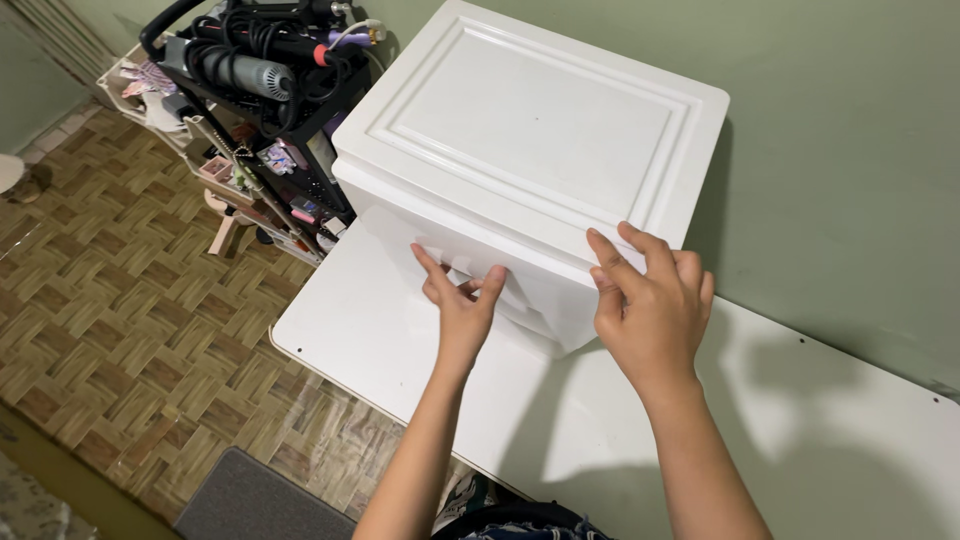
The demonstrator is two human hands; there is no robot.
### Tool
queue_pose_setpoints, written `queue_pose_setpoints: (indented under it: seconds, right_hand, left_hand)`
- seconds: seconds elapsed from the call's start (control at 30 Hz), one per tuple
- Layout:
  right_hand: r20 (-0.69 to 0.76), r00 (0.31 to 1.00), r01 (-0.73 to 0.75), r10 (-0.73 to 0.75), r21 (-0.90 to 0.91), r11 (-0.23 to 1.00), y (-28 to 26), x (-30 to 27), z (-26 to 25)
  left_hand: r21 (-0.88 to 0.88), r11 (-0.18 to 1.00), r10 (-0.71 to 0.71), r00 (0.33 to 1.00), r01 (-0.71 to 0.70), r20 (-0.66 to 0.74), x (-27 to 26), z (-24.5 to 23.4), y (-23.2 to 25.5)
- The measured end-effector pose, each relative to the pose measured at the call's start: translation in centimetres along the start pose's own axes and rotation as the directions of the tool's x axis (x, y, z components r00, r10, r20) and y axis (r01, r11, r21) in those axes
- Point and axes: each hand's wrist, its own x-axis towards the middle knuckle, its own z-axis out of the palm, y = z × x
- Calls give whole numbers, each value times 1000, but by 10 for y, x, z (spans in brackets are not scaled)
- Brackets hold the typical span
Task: The person opens a white plastic drawer unit and removes various items one by one, including a face mask, hair accessories, bottles, and packaged goods. The items are placed on the surface next to the drawer until the drawer is empty.
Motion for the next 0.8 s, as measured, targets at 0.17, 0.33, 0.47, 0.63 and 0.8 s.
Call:
queue_pose_setpoints:
  seconds: [0.17, 0.33, 0.47, 0.63, 0.8]
  right_hand:
    - [32, 998, 54, -54, -11, 998, -4, 1, -10]
    - [53, 996, 73, -72, -8, 997, -2, 11, -22]
    - [19, 986, 170, -168, -98, 981, -4, 13, -22]
    - [0, 995, 104, -104, 17, 994, -12, 13, -6]
    - [-6, 999, 48, -48, -10, 999, -13, 21, -6]
  left_hand:
    - [525, 755, 488, 872, -393, -48, -19, -23, 23]
    - [668, 146, 767, 510, -730, 390, 1, -46, 56]
    - [492, 99, 738, 395, -865, 547, 25, -56, 69]
    - [422, 107, 720, 363, -900, 591, 29, -59, 82]
    - [395, 85, 675, 344, -915, 652, 37, -61, 97]
